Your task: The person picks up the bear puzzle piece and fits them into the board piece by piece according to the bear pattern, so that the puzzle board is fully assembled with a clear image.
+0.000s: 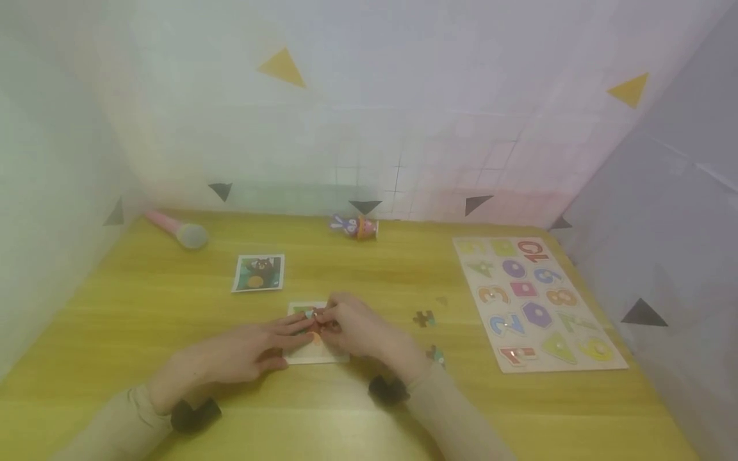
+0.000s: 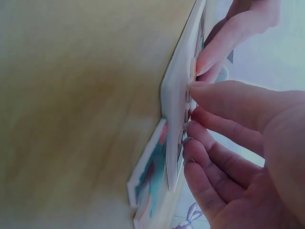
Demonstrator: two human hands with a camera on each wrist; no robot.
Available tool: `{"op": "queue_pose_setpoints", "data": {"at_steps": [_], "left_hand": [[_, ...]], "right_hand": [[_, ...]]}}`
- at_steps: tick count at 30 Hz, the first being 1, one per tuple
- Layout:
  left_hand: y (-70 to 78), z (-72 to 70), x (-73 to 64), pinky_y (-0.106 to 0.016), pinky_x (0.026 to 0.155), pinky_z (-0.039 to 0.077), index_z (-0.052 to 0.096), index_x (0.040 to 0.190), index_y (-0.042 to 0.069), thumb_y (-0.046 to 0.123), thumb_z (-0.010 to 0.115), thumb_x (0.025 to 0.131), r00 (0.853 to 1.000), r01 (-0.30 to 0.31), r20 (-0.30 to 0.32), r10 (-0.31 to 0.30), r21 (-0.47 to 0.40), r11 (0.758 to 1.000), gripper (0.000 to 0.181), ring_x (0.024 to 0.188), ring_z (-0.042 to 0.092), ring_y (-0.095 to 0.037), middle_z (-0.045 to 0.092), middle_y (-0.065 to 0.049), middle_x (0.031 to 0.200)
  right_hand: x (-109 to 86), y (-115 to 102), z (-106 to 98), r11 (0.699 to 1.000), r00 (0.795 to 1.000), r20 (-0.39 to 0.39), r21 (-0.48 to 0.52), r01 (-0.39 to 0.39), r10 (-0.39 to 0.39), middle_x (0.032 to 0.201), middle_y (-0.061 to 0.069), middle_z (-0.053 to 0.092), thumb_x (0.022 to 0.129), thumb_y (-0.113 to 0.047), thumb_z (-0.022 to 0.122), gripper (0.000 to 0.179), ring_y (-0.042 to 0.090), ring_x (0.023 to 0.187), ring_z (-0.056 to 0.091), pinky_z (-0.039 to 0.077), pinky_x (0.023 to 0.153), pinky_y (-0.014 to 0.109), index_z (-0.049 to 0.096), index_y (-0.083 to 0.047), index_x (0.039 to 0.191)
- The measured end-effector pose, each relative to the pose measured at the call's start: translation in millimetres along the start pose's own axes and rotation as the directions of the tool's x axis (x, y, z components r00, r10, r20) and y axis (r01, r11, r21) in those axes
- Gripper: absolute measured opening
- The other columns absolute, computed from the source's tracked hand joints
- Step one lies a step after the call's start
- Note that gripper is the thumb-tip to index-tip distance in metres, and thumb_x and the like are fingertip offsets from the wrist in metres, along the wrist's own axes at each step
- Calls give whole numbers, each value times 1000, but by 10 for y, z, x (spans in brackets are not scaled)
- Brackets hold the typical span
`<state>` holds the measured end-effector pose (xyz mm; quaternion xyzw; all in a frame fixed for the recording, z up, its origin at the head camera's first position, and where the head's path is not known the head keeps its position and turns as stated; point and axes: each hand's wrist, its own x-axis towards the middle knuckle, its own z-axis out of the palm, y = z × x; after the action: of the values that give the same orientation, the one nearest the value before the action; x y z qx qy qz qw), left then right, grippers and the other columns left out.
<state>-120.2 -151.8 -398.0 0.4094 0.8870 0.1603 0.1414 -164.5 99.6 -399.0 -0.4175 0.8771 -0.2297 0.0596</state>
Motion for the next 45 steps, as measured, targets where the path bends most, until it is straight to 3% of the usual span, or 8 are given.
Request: {"op": "queue_pose_setpoints", "data": {"at_steps": [12, 18, 23, 26, 31, 37, 45], "left_hand": [[-18, 31, 19, -46, 114, 41, 34, 156, 20, 27, 55, 103, 1000, 13, 13, -13, -5, 1000, 57, 151, 24, -26, 18, 0, 167], [16, 41, 33, -46, 115, 40, 36, 155, 19, 26, 56, 102, 1000, 11, -1, -11, 75, 997, 57, 151, 27, -25, 20, 0, 166], [73, 23, 86, -48, 117, 37, 49, 148, 13, 24, 64, 96, 998, -9, -56, 20, 184, 983, 55, 146, 37, -30, 36, -7, 160], [100, 10, 121, -48, 116, 38, 58, 142, 14, 28, 69, 93, 996, 8, -90, 13, 226, 974, 52, 141, 45, -31, 45, -9, 155], [121, -5, 151, -49, 116, 38, 62, 138, 16, 33, 73, 90, 994, 32, -112, -4, 256, 966, 52, 136, 50, -30, 51, -6, 150], [122, -14, 159, -48, 116, 39, 57, 143, 20, 33, 72, 91, 995, 29, -101, -2, 266, 963, 56, 136, 49, -31, 49, -5, 152], [103, -3, 163, -47, 116, 39, 55, 145, 18, 31, 70, 92, 996, 12, -93, 14, 273, 962, 56, 139, 46, -29, 44, -2, 156]], "right_hand": [[-33, 24, 21, 1000, 1000, -16, 0, -10, 10, 103, 3, 65, 91, -14, 73, 27, 13, 83, 59, 50, 68, 16, 74, -8, 118], [-93, 48, -76, 997, 999, 14, 59, -39, 39, 106, 4, 66, 92, -12, 71, 28, 15, 88, 61, 54, 73, 23, 72, -7, 120], [-314, 180, -317, 970, 983, 9, 163, -182, 183, 117, 1, 66, 96, -18, 68, 30, 20, 110, 63, 56, 94, 42, 69, -8, 124], [-475, 319, -436, 961, 973, -38, 170, -219, 229, 120, 4, 67, 96, -20, 68, 30, 25, 114, 63, 54, 98, 48, 69, -5, 122], [-730, 544, -586, 961, 961, -104, 139, -239, 254, 117, 9, 69, 94, -15, 70, 26, 28, 109, 65, 54, 95, 51, 71, -2, 117], [-1009, 797, -693, 960, 944, -173, 48, -277, 282, 111, 5, 70, 90, -12, 74, 23, 25, 101, 66, 57, 89, 48, 74, -5, 111], [-1257, 1013, -679, 946, 932, -160, 58, -319, 324, 107, 1, 69, 85, -14, 80, 28, 24, 101, 66, 57, 88, 44, 74, -7, 111]]}}
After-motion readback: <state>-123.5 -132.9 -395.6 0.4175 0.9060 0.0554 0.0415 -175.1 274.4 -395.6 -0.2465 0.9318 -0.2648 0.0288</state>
